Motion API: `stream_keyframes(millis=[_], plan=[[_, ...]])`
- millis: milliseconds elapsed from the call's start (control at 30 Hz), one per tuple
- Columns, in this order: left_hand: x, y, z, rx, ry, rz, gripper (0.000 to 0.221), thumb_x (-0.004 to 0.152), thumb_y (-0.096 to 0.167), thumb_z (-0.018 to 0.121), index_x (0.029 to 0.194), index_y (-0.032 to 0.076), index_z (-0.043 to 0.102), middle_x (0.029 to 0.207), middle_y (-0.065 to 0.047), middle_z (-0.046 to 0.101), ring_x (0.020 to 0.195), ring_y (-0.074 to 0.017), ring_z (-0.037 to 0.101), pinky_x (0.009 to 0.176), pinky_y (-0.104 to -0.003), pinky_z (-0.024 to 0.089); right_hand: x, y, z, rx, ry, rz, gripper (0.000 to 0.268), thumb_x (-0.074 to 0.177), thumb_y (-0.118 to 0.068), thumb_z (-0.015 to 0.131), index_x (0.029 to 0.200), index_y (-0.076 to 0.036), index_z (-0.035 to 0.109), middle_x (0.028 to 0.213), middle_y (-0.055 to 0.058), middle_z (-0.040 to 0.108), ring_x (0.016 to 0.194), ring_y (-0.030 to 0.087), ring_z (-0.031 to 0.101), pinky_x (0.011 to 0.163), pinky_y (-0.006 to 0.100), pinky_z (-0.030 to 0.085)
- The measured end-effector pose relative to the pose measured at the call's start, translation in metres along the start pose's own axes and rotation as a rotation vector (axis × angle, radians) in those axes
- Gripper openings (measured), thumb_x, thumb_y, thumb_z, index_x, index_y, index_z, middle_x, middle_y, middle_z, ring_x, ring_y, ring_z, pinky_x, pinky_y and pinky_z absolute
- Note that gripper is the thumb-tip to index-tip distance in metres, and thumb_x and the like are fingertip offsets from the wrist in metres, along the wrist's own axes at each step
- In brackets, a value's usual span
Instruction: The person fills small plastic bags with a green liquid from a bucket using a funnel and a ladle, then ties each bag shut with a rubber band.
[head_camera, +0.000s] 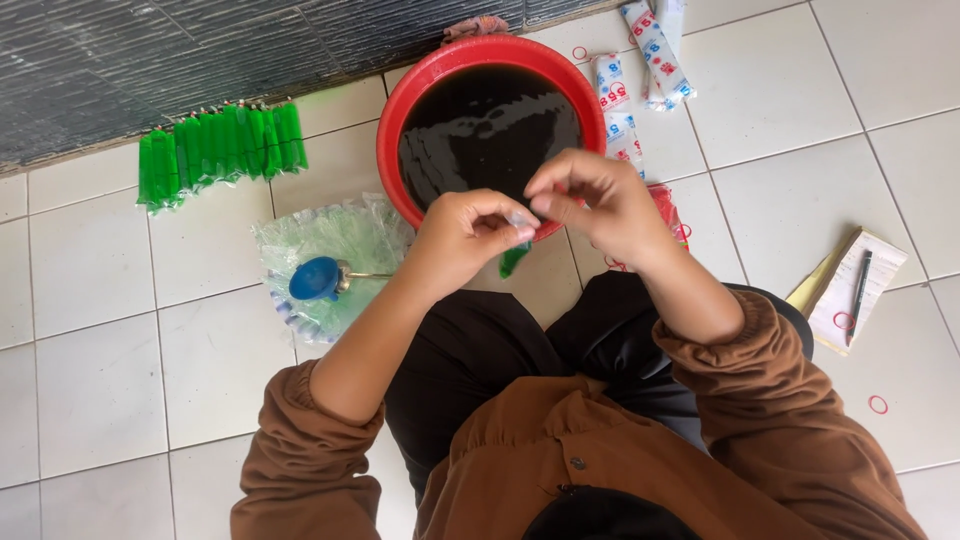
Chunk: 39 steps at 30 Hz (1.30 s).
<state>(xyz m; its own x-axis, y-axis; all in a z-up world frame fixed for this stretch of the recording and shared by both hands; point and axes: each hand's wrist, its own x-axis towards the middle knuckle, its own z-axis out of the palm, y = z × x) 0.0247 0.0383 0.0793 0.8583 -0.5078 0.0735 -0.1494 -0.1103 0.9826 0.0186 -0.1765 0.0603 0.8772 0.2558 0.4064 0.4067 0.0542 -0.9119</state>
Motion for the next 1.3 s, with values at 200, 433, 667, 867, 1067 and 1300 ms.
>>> stream_keyframes(millis=[200, 433, 667, 867, 1067, 1300], plan=[[0.002, 0.006, -0.009, 0.032, 0.072, 0.045, 0.012, 0.087, 0.002, 0.082, 0.097, 0.0, 0.077, 0.113, -0.018, 0.073, 0.083, -0.016, 0.072, 0.073, -0.025, 0.064, 0.007, 0.038, 0.003, 0.393, 0.023, 0.24, 0.018, 0.099, 0.009, 0.052, 0.115, 0.002, 0.057, 0.085, 0.012, 0.067, 0.068, 0.009, 0.062, 0.064, 0.02, 0.049], [0.012, -0.009, -0.012, -0.122, 0.029, -0.035, 0.014, 0.086, 0.0, 0.081, 0.098, -0.004, 0.076, 0.112, -0.021, 0.072, 0.087, -0.019, 0.07, 0.077, -0.031, 0.065, 0.015, 0.046, 0.016, 0.315, -0.003, 0.14, 0.02, 0.098, 0.009, 0.06, 0.118, 0.005, 0.057, 0.091, 0.016, 0.072, 0.074, 0.014, 0.07, 0.069, 0.025, 0.057], [0.013, -0.016, -0.021, -0.395, 0.025, -0.181, 0.008, 0.088, -0.001, 0.079, 0.091, -0.003, 0.072, 0.094, -0.013, 0.073, 0.08, -0.0113, 0.072, 0.076, -0.024, 0.066, 0.014, 0.045, 0.015, 0.481, 0.029, 0.23, 0.014, 0.094, 0.008, 0.067, 0.107, 0.005, 0.064, 0.085, 0.019, 0.071, 0.062, 0.015, 0.069, 0.059, 0.023, 0.057], [0.013, -0.037, -0.035, -0.545, 0.013, -0.186, 0.01, 0.09, 0.001, 0.077, 0.088, 0.005, 0.068, 0.094, -0.008, 0.072, 0.077, -0.0065, 0.064, 0.072, -0.019, 0.061, 0.021, 0.065, 0.003, 0.853, 0.043, 0.552, 0.014, 0.095, -0.003, 0.066, 0.108, -0.004, 0.061, 0.075, 0.004, 0.056, 0.054, 0.0, 0.043, 0.057, 0.016, 0.042], [0.016, -0.038, -0.056, -0.171, 0.023, -0.13, 0.011, 0.087, 0.002, 0.081, 0.085, 0.004, 0.07, 0.088, -0.009, 0.074, 0.07, -0.0053, 0.058, 0.065, -0.019, 0.055, 0.032, 0.059, -0.029, 1.126, 0.155, 0.741, 0.012, 0.097, -0.006, 0.065, 0.1, -0.014, 0.056, 0.071, -0.011, 0.038, 0.051, -0.002, 0.031, 0.063, 0.02, 0.038], [0.024, -0.037, -0.056, 0.087, 0.034, -0.1, 0.008, 0.084, 0.001, 0.08, 0.087, 0.003, 0.074, 0.078, -0.007, 0.069, 0.063, -0.0053, 0.054, 0.057, -0.018, 0.049, 0.031, 0.07, -0.019, 1.218, 0.231, 0.751, 0.022, 0.095, 0.008, 0.059, 0.11, -0.008, 0.065, 0.073, -0.01, 0.033, 0.053, -0.002, 0.03, 0.067, 0.021, 0.037]])
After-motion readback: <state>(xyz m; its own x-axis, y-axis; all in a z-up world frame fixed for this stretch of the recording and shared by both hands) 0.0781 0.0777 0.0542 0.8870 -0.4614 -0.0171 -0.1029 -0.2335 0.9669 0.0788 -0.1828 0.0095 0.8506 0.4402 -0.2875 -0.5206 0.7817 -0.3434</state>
